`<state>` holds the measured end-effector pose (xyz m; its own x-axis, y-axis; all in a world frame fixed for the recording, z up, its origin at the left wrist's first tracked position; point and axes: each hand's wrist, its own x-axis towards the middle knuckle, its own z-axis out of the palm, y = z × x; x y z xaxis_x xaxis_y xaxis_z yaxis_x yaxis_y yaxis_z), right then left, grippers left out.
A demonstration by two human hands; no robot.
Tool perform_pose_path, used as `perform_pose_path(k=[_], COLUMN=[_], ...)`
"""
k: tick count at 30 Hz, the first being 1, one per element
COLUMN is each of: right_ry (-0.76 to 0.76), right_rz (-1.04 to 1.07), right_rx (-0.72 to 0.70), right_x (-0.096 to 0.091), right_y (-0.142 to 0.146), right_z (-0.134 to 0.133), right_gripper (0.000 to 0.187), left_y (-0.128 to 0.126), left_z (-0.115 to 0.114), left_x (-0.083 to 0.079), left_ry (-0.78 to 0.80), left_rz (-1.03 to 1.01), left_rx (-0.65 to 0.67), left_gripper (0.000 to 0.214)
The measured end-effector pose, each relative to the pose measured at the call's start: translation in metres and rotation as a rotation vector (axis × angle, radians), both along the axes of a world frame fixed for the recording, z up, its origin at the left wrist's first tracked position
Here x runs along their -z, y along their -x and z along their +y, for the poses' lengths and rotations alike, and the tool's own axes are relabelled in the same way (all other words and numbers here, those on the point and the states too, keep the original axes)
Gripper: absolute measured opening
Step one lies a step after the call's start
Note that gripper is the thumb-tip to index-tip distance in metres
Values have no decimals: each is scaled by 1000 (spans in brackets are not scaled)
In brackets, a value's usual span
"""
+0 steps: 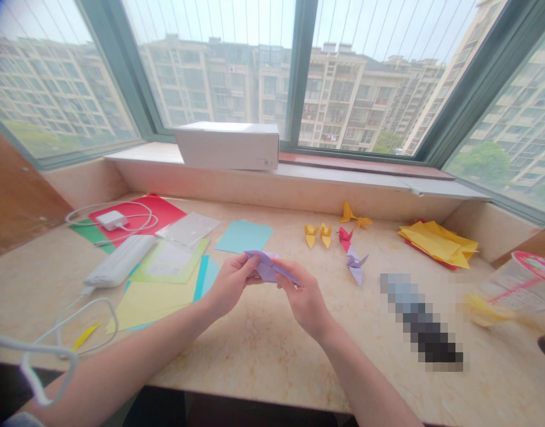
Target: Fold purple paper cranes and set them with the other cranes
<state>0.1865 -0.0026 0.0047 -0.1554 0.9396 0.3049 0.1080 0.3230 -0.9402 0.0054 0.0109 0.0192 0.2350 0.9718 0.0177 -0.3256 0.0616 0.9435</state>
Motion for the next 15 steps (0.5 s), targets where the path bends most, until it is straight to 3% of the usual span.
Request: perform_pose_path(k=[8,15], right_ry=[-86,-50], right_rz=[-45,2], right_rx=[-24,54], right_x=[-9,-4], right_y=[-8,-10], right_z=[1,6], right_gripper=[30,18], left_y=[1,-3], left_z=[0,-3], left_x=[-2,0], left_ry=[-79,-172], left_rz=[18,58], left_rx=[-30,-60], left_gripper=[32,42])
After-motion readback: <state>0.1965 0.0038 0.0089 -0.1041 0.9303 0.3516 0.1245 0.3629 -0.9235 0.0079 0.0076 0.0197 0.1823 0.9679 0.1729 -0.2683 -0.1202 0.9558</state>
